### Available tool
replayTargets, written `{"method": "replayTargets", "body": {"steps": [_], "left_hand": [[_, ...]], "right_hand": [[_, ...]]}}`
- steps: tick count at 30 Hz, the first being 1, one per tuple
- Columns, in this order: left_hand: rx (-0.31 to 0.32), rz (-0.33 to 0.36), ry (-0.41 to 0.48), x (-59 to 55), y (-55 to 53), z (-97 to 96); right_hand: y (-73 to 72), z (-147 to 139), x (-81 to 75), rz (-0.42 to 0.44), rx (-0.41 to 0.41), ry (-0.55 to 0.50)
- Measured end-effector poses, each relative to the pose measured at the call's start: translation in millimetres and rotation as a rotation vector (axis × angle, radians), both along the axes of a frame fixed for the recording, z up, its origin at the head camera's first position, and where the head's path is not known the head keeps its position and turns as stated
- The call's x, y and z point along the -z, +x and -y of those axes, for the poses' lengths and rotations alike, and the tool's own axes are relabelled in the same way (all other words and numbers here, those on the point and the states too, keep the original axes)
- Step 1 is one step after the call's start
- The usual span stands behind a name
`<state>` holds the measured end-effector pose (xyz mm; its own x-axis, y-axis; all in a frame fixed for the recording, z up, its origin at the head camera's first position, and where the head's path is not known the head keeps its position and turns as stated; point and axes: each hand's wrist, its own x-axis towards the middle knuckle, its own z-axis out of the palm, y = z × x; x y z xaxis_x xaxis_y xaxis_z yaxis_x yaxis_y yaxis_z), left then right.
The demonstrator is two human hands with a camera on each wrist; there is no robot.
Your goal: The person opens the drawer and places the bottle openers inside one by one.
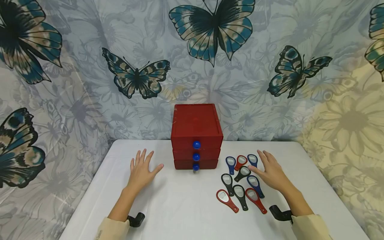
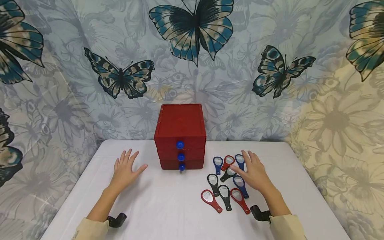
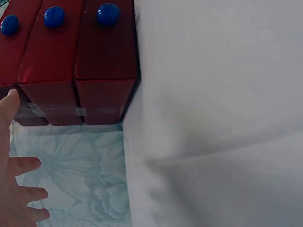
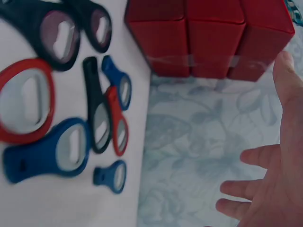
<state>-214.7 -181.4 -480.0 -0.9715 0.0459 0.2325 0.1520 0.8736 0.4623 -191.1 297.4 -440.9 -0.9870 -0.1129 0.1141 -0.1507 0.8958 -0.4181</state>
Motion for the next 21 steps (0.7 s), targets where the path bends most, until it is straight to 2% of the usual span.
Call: {"method": "replayTargets", "body": {"steps": [8, 12, 18, 21], "left_hand": [[0.025, 0.004, 0.201, -16.5, -12.1, -1.3], [0.067, 0.032, 0.275, -23.0, -15.9, -5.9], [0.140, 0.068, 0.420, -35.7, -20.5, -14.7], [0.156, 0.087, 0.480, -43.4, -22.7, -19.7]], "right_hand": [[-11.7, 19, -11.6, 0.003, -0.032, -0.042], [-13.6, 28, -17.1, 0.024, -0.059, -0.104], [-15.9, 41, -24.5, 0.007, -0.159, -0.230], [-16.5, 48, -30.1, 0.001, -0.197, -0.275]]}}
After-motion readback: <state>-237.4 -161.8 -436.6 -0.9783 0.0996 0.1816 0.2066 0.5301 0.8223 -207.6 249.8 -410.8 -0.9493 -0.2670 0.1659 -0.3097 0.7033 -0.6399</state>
